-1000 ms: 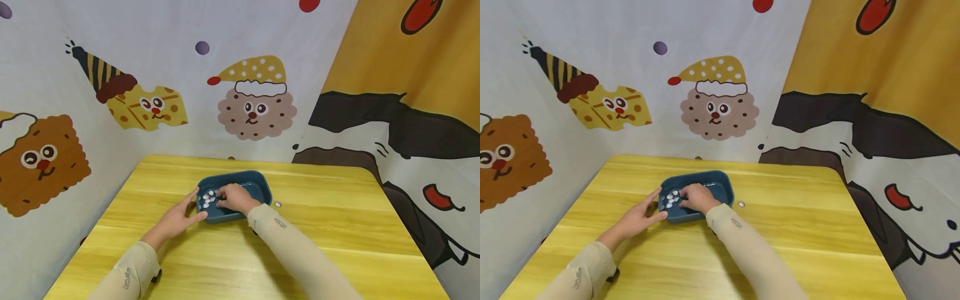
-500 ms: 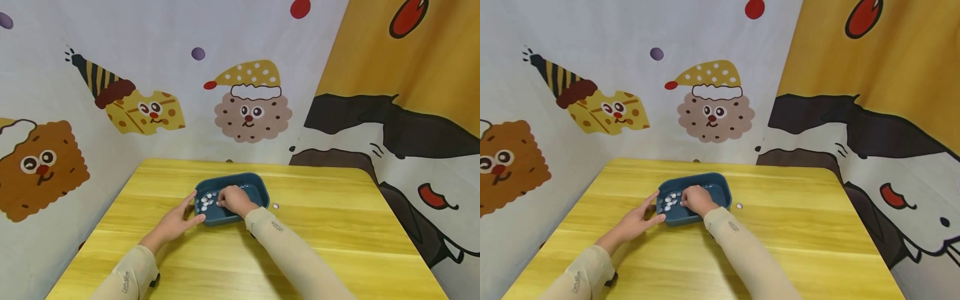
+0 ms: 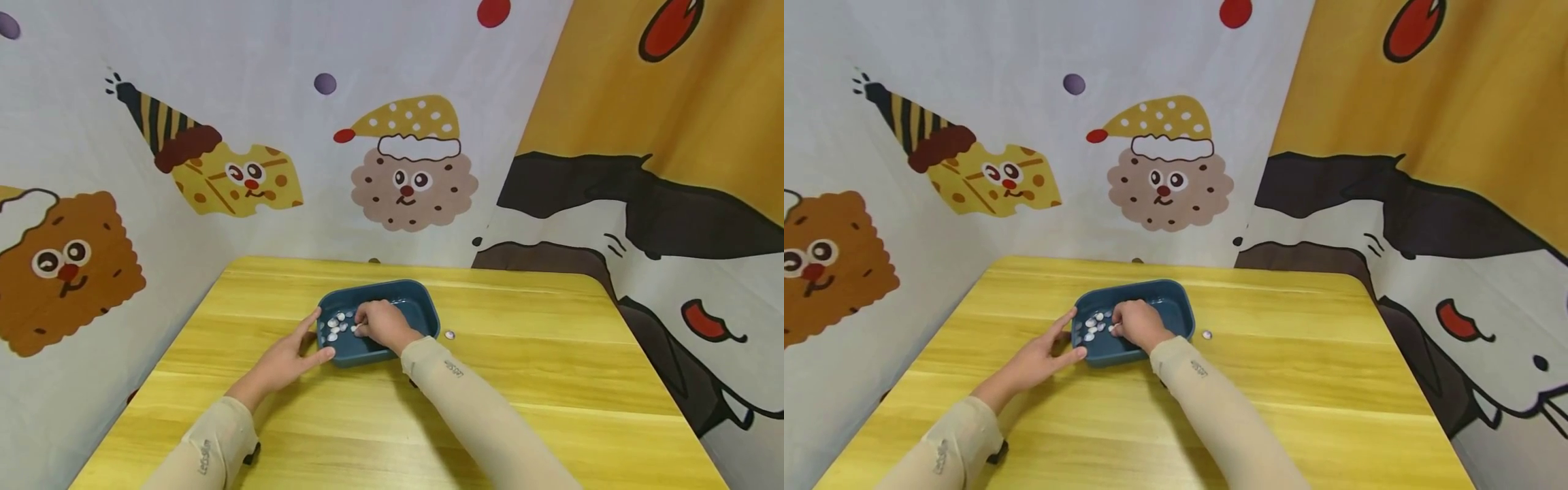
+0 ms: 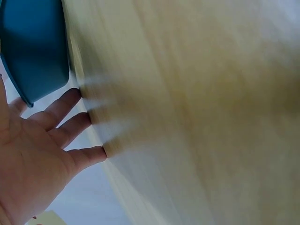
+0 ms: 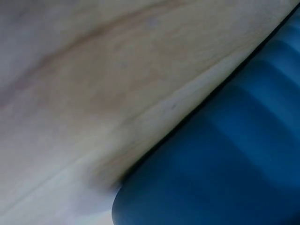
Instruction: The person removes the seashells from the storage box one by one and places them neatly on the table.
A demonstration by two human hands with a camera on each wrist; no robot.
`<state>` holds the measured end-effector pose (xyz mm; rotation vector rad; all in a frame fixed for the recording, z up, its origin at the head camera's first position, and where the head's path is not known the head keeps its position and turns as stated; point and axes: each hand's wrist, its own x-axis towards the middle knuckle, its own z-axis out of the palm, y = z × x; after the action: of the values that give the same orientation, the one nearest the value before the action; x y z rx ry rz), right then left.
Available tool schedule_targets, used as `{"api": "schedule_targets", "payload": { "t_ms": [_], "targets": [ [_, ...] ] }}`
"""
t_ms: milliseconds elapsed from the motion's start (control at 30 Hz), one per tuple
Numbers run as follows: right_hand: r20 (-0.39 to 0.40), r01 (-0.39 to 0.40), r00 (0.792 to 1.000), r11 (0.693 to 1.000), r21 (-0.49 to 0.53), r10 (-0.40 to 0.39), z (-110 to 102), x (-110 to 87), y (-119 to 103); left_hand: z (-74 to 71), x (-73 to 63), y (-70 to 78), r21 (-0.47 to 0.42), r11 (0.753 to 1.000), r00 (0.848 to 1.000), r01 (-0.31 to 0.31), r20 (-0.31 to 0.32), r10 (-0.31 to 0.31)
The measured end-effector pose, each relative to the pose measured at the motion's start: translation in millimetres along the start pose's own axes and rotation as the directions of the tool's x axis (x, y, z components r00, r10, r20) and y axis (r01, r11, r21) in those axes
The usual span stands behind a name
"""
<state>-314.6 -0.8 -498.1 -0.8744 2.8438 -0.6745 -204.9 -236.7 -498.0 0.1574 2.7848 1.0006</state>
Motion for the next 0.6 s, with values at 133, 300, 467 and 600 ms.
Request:
{"api": "schedule_targets", "payload": {
  "t_ms": [133,300,467,600],
  "targets": [
    [0.003,-0.005,1.0,1.0,0.011,0.005,-0.5,0.0,-0.5,-0.1,0.1,-0.7,0.003,1.0,1.0,-0.002,-0.004,0.002],
    [-0.011,-0.019,1.0,1.0,-0.02,0.018,0.1,-0.9,-0.6,1.1,0.4,-1.1,0.002,1.0,1.0,0.005,0.004,-0.005],
    [-0.047,-0.018,0.999,0.999,-0.035,0.016,1.2,-2.5,-0.1,1.7,0.9,-0.7,0.001,1.0,1.0,0.016,0.005,-0.016],
    [-0.063,-0.034,0.998,0.999,-0.025,0.033,1.4,-2.2,-0.7,1.0,0.7,-0.3,0.006,1.0,1.0,0.014,0.005,-0.014]
  ]
}}
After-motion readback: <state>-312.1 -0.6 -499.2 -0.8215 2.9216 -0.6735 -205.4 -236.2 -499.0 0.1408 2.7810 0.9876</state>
